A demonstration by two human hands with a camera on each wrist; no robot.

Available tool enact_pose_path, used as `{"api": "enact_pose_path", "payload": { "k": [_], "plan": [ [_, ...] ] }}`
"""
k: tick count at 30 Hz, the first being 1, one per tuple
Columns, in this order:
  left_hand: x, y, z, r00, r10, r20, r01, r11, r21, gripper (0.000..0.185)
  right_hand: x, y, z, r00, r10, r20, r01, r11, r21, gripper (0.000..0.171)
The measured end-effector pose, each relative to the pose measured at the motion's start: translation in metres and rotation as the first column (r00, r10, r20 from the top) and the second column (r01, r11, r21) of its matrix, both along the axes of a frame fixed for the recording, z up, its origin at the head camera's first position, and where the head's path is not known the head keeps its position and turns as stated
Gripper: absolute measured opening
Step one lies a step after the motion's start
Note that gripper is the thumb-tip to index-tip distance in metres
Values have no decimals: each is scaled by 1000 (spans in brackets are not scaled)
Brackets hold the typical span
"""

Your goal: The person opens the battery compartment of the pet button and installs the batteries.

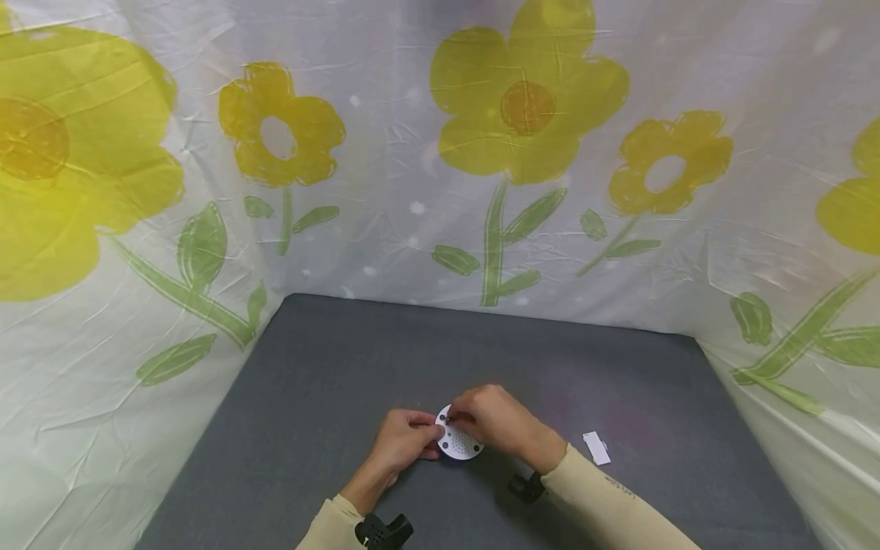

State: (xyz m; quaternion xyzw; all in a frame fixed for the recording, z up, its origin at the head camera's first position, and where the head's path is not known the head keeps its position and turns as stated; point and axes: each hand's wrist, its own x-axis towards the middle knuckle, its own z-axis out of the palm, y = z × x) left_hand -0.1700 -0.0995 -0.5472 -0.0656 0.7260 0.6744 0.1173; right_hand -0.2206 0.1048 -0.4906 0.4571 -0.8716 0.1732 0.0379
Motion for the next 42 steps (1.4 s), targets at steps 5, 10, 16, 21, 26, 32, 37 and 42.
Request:
{"api": "enact_pose_path", "payload": {
  "k": [5,10,16,21,26,32,37,42],
  "plan": [
    [-1,1,-1,1000,3,2,-3,1000,6,29,0,1,-2,1000,-14,-2,14,1000,14,12],
    [-1,1,-1,1000,6,2,-6,1000,-3,29,0,2,-4,1000,-15,-23,16,1000,23,13],
    [-2,1,-2,1000,9,-3,-9,1000,7,30,0,4,-6,1000,-11,-16,11,1000,5,15],
    [-2,1,-3,1000,11,-4,-11,1000,5,31,0,6,-7,1000,-4,-11,3,1000,-25,15],
    [-2,1,-3,1000,3,-11,-3,1000,8,32,1,9,-6,998,-49,-45,46,997,-61,7],
    [-1,1,-3,1000,3,-9,-3,1000,9,33,3,12,-4,965,-261,-3,260,961,-93,16],
    [-1,1,-2,1000,5,-5,-5,1000,9,32,5,14,-4,875,-431,221,444,896,-9,43],
    [0,1,-2,1000,8,-12,-8,1000,12,31,10,10,-4,800,-487,351,499,864,61,57]
  ]
}}
